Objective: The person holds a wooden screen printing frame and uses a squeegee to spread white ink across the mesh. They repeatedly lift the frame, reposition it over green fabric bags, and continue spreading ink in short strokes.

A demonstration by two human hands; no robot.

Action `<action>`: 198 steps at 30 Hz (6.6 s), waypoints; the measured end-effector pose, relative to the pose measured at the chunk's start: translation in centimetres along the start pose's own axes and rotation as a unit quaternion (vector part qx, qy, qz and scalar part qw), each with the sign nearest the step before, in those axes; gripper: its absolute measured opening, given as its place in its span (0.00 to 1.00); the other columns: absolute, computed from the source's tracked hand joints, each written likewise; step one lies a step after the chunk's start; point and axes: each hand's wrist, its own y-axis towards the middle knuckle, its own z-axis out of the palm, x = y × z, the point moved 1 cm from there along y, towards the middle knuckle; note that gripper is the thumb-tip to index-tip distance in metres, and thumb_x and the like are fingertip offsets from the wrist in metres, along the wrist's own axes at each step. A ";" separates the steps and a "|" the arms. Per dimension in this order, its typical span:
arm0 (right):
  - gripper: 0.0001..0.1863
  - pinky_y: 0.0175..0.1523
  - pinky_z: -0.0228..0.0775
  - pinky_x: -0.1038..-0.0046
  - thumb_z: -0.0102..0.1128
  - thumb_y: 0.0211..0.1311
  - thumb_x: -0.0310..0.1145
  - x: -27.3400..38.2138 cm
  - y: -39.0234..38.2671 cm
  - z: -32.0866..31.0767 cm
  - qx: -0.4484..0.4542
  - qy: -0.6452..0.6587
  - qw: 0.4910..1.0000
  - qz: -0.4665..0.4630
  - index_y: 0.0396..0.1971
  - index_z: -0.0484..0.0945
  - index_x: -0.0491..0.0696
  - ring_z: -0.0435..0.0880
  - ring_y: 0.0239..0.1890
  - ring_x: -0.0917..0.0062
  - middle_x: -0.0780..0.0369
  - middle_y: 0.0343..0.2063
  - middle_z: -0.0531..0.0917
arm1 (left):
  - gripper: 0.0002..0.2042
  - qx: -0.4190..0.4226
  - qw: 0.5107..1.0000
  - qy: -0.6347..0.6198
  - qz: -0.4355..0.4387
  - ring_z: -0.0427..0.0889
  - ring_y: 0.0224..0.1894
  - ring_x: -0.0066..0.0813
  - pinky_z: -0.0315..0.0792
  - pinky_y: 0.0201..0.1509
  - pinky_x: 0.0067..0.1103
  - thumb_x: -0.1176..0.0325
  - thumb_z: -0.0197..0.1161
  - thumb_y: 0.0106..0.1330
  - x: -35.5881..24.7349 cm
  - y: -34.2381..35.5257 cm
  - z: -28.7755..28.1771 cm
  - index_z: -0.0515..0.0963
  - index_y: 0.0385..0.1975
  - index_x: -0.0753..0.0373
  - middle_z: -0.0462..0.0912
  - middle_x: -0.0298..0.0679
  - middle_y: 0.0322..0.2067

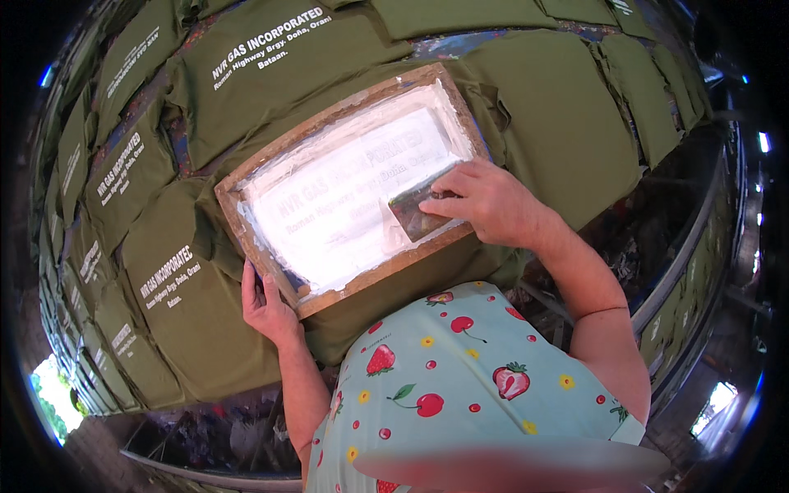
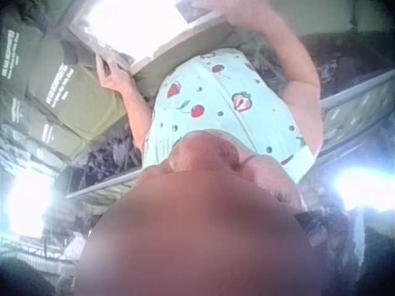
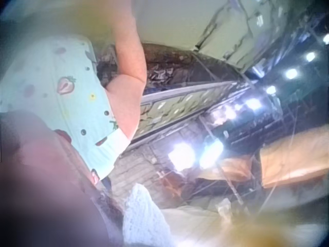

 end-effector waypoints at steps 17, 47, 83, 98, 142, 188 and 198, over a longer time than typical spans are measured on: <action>0.18 0.46 0.83 0.53 0.65 0.66 0.31 5.0 8.1 5.6 -0.166 -0.134 0.940 0.265 0.55 0.86 0.45 0.89 0.40 0.52 0.53 0.40 0.87 | 0.18 -0.016 0.999 -0.033 0.025 0.83 0.64 0.32 0.73 0.74 0.28 0.79 0.56 0.81 2.4 0.7 -0.9 0.81 0.67 0.75 0.86 0.47 0.64; 0.18 0.56 0.80 0.56 0.64 0.56 0.16 5.8 22.0 5.5 0.078 -0.020 0.989 -0.126 0.46 0.89 0.47 0.88 0.49 0.55 0.57 0.43 0.90 | 0.16 -0.026 0.997 0.024 0.071 0.83 0.67 0.38 0.72 0.76 0.31 0.78 0.60 0.80 1.7 0.6 -0.8 0.84 0.63 0.73 0.86 0.51 0.64; 0.17 0.59 0.77 0.58 0.67 0.56 0.21 4.7 -2.7 0.9 -0.031 -0.069 0.996 0.037 0.46 0.88 0.52 0.88 0.52 0.64 0.64 0.46 0.90 | 0.18 -0.053 0.996 0.053 0.038 0.86 0.55 0.27 0.78 0.63 0.23 0.74 0.59 0.84 1.4 0.5 -0.6 0.81 0.67 0.74 0.89 0.46 0.59; 0.17 0.60 0.82 0.73 0.67 0.69 0.17 3.9 -6.4 -2.1 -0.222 0.290 0.913 0.181 0.57 0.88 0.38 0.90 0.52 0.77 0.59 0.51 0.92 | 0.19 0.002 0.999 0.024 0.048 0.86 0.57 0.29 0.78 0.65 0.25 0.73 0.58 0.84 1.9 1.4 -1.2 0.80 0.68 0.73 0.89 0.46 0.60; 0.52 0.70 0.77 0.60 0.43 0.78 0.76 -20.8 25.3 2.0 0.332 0.649 0.682 0.061 0.83 0.62 0.46 0.85 0.63 0.67 0.54 0.64 0.83 | 0.20 -0.153 0.973 0.169 0.032 0.85 0.56 0.30 0.78 0.64 0.26 0.75 0.67 0.79 0.5 -1.7 0.7 0.76 0.65 0.77 0.86 0.47 0.58; 0.35 0.83 0.58 0.57 0.42 0.88 0.49 10.4 -59.4 2.3 -0.610 0.301 0.666 0.306 0.75 0.71 0.33 0.74 0.76 0.62 0.51 0.73 0.77 | 0.32 0.411 0.906 -0.075 0.074 0.80 0.46 0.23 0.78 0.50 0.20 0.82 0.72 0.63 -2.2 -22.7 22.9 0.78 0.71 0.69 0.79 0.38 0.49; 0.35 0.78 0.66 0.59 0.53 0.83 0.50 0.2 -61.3 -4.2 -0.637 0.362 0.565 0.378 0.72 0.74 0.33 0.80 0.70 0.62 0.50 0.68 0.81 | 0.31 0.414 0.905 -0.093 -0.009 0.82 0.52 0.23 0.80 0.56 0.21 0.85 0.71 0.65 -2.9 -26.5 34.2 0.76 0.72 0.75 0.78 0.38 0.54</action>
